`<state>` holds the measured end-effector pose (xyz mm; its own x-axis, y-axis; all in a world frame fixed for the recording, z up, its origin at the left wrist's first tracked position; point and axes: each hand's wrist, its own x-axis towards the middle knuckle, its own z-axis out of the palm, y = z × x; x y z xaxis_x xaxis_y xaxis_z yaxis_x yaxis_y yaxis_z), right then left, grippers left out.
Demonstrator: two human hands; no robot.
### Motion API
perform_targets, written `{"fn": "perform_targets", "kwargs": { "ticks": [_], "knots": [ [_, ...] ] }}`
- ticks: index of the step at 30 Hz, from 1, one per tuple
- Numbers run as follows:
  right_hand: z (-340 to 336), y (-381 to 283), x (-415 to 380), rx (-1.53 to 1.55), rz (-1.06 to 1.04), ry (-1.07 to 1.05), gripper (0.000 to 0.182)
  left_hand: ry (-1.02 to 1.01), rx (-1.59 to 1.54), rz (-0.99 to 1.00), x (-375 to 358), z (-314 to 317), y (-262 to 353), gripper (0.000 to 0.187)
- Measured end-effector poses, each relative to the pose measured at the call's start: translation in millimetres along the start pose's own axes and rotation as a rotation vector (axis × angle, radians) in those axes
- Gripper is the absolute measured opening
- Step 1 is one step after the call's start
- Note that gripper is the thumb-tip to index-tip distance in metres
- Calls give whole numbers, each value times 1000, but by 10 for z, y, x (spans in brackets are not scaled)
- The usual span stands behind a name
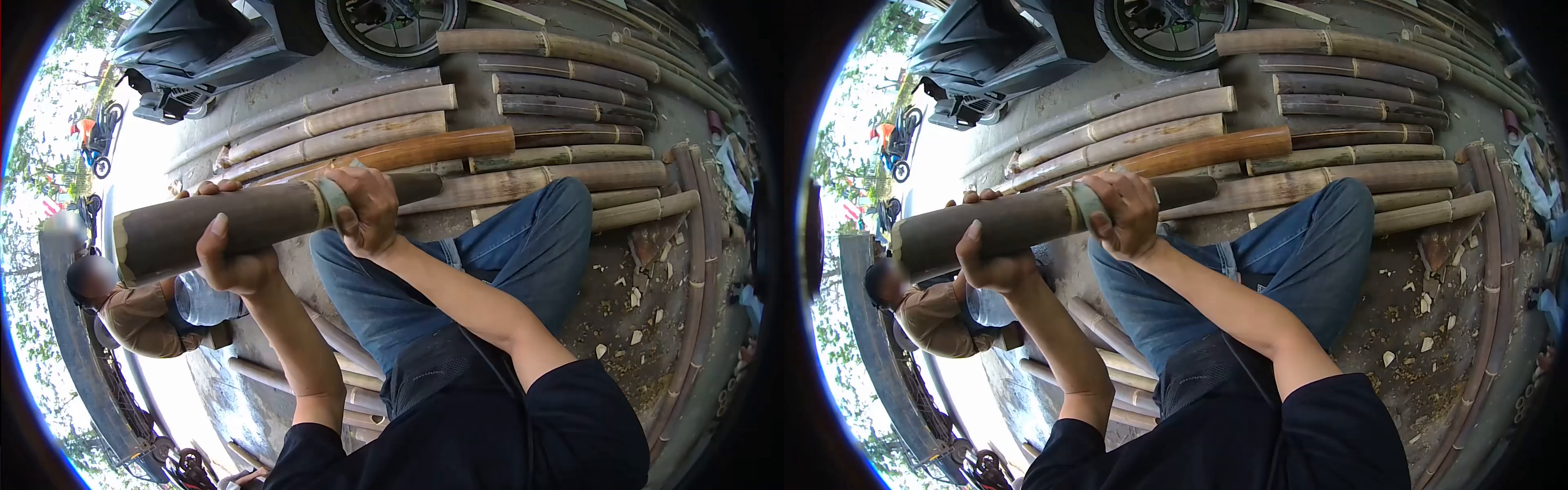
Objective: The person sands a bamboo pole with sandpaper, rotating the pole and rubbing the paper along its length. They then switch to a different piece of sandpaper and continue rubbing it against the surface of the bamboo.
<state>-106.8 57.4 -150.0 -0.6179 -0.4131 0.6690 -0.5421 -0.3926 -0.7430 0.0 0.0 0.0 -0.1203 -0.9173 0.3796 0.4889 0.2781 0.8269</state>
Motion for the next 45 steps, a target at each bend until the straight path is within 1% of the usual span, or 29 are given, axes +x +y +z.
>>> {"fn": "perform_targets", "kwargs": {
  "ticks": [2,3,5,6,8,9,11,14,15,17,19,22,23,25,27,29,31,33,34,36,37,39,40,41,42,43,44,45],
  "knots": [
    [-199,543,-396,-158,149,-31,55,69,44,-11,-60,34,-72,66],
    [-15,491,-216,-128,108,-8,55,50,37,42,81,45,33,66],
    [-95,238,-97,-41,131,-14,53,0,47,30,48,118,-6,66],
    [-108,-65,54,-3,66,-39,55,-2,81,37,31,174,-7,66],
    [-43,-489,248,3,-24,1,57,-1,79,5,-2,286,4,66],
    [-69,-429,194,-2,-19,-3,57,7,73,-2,-21,318,4,67],
    [-52,-118,2,-70,-84,-47,61,21,93,-7,37,285,13,67],
    [-238,572,-477,-121,141,-63,63,102,139,16,88,191,-8,67],
    [-301,671,-552,-172,205,-116,63,109,126,33,85,196,-9,69],
    [-269,478,-384,-52,142,-108,62,129,117,43,85,260,-38,71],
    [-144,-101,27,23,22,-97,63,63,144,40,38,378,-27,66],
    [-59,-503,336,83,-28,-82,64,72,146,27,34,429,-39,66],
    [-46,-439,275,89,-32,-88,64,70,159,30,54,415,-29,66],
    [-65,-40,-3,94,23,-100,59,88,140,41,75,308,-14,66],
    [-237,544,-370,12,220,-131,55,168,124,55,67,163,-9,66],
    [-407,987,-636,-118,324,-235,53,199,126,62,57,78,-28,65],
    [-427,620,-339,-116,343,-292,55,168,106,103,36,126,-29,64],
    [-279,128,8,140,140,-277,55,127,145,95,24,216,-39,65],
    [-212,-42,148,141,138,-302,55,96,161,151,34,233,-80,66],
    [-107,-275,256,201,1,-161,55,55,213,251,19,261,-159,69],
    [-90,-190,201,207,9,-184,55,75,230,290,61,261,-206,69],
    [-74,179,36,156,17,-154,55,-11,297,358,181,79,-271,63],
    [-146,328,-62,159,124,-184,54,137,130,158,211,149,-154,52],
    [-209,590,-226,58,193,-184,53,154,142,154,239,104,-125,52],
    [-275,877,-411,-48,259,-184,53,168,142,169,280,49,-143,47],
    [-347,1076,-554,-90,373,-196,54,182,138,184,310,-6,-175,43],
    [-381,1020,-526,-56,370,-229,53,141,107,203,337,-62,-200,38],
    [-387,870,-422,-19,368,-256,52,146,111,199,278,0,-130,38]
  ]
}}
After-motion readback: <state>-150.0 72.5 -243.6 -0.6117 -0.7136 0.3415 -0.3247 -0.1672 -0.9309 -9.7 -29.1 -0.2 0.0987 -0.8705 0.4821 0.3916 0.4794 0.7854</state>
